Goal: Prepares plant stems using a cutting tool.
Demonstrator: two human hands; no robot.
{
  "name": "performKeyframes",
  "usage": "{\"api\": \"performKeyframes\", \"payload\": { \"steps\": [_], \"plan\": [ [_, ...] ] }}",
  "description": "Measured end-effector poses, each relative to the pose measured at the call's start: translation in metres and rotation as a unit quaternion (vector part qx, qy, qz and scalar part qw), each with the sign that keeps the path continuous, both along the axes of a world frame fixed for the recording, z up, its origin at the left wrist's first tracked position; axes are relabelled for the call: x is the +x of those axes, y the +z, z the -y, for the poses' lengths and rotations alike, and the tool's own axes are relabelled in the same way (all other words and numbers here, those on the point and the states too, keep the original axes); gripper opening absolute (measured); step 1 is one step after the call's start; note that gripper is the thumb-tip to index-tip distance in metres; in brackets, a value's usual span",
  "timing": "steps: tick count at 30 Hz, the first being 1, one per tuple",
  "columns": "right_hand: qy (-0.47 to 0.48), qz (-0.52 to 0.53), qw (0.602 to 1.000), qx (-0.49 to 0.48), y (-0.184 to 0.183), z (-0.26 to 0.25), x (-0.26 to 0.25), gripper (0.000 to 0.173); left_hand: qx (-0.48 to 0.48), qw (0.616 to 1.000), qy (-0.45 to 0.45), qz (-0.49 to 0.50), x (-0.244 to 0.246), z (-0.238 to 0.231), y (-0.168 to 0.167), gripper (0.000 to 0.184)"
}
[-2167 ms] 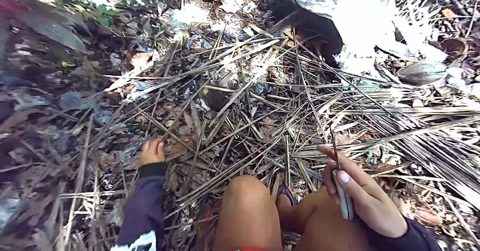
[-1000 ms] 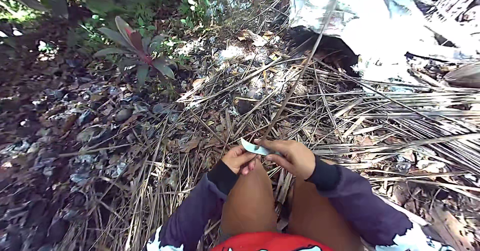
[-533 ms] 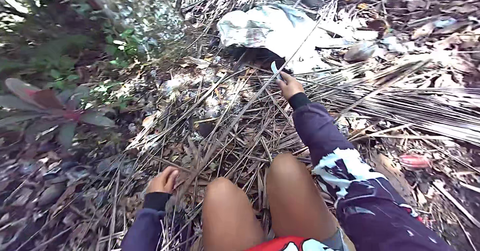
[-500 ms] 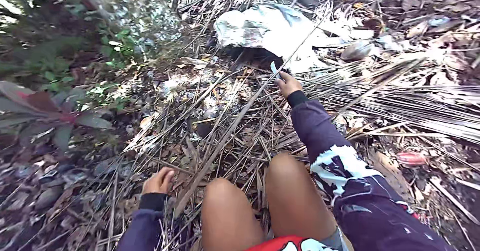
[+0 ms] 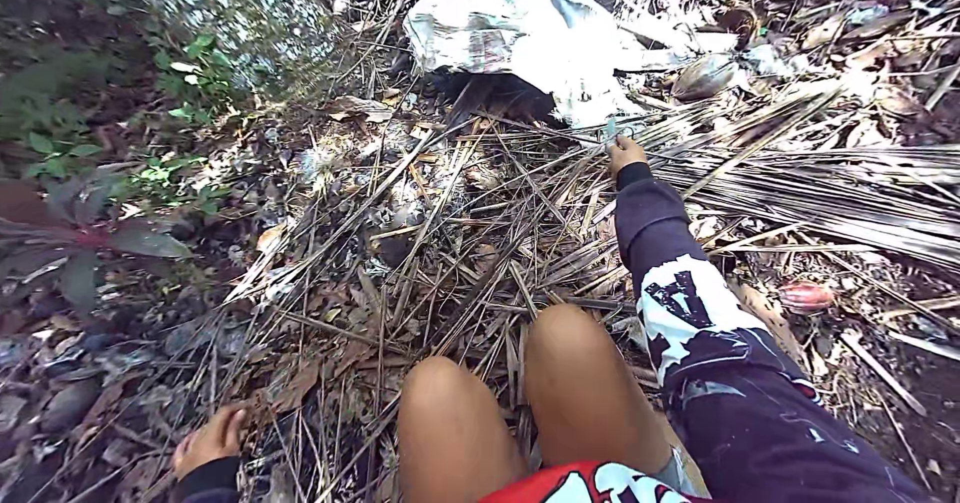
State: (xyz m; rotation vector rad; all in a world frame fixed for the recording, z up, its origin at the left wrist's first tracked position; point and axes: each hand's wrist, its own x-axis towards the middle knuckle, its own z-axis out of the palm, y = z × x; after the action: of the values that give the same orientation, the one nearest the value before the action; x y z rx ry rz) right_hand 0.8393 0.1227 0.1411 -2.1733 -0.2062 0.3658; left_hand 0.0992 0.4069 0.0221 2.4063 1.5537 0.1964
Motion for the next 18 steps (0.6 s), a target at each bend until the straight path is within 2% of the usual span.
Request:
{"api": "performKeyframes", "payload": {
  "steps": [5,9,12,14,15,16,18],
  "plan": [
    [-0.012,-0.023,0.999,0.028,0.009,0.033,0.018,0.047,0.01,0.999,-0.029,0.024,-0.075,-0.028,0.004,0.035],
    [-0.062,0.015,0.996,0.056,0.018,0.057,0.038,0.047,-0.006,0.999,0.048,-0.025,-0.104,-0.026,0.037,0.039],
    [-0.098,0.063,0.993,0.03,0.036,0.076,0.041,0.048,-0.018,0.985,0.164,-0.059,-0.107,-0.011,0.055,0.041],
    [-0.065,0.082,0.991,-0.081,0.029,0.097,0.056,0.048,-0.027,0.975,0.213,-0.063,-0.091,0.001,0.06,0.041],
    [-0.013,0.076,0.981,-0.18,0.015,0.106,0.065,0.048,-0.042,0.971,0.228,-0.056,-0.074,0.01,0.064,0.043],
    [0.049,0.055,0.953,-0.295,-0.005,0.112,0.073,0.048,-0.059,0.97,0.228,-0.054,-0.053,0.018,0.066,0.045],
    [0.176,0.018,0.858,-0.481,-0.053,0.12,0.077,0.047,-0.08,0.978,0.191,-0.033,-0.019,0.028,0.057,0.046]
  ]
}}
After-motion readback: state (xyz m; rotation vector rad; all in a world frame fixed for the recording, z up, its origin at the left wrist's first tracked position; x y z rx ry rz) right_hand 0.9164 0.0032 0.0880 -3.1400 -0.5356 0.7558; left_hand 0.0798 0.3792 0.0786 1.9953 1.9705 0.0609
